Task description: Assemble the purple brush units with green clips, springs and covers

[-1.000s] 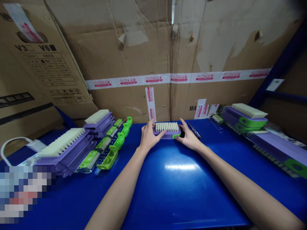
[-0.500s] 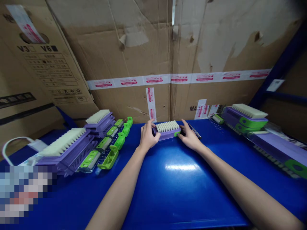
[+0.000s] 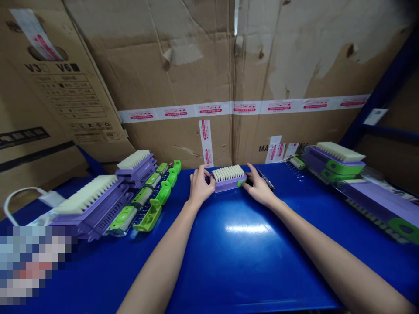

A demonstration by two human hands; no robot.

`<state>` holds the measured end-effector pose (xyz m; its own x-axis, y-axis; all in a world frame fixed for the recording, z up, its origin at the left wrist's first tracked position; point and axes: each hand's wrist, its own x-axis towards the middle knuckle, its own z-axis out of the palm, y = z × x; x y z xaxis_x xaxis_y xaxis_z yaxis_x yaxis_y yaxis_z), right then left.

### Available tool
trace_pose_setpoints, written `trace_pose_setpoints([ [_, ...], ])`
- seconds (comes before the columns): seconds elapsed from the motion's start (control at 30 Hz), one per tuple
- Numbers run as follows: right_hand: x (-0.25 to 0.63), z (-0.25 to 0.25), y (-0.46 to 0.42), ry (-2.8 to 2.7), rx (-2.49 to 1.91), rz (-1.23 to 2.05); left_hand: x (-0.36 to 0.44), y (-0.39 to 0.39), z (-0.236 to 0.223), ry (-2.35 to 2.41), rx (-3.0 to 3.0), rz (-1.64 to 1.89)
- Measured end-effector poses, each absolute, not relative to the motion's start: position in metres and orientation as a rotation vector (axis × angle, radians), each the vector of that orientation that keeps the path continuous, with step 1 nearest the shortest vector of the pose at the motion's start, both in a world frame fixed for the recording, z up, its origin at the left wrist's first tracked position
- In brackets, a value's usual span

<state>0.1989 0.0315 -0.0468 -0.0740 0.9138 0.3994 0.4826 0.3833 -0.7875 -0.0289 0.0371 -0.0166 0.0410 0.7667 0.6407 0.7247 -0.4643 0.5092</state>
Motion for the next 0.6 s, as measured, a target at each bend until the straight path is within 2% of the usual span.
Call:
trace_pose_setpoints([
  [0.27, 0.1986, -0.0445, 0.0305, -1.719, -1.25, 0.582, -0.0278, 0.04, -0.0151, 1.785, 2.097, 1.268],
  [0.6, 0.1984, -0.0446, 0.0304, -1.712, -1.255, 0.587, -0.028, 0.0468, -0.0185, 1.719, 1.921, 1.389],
])
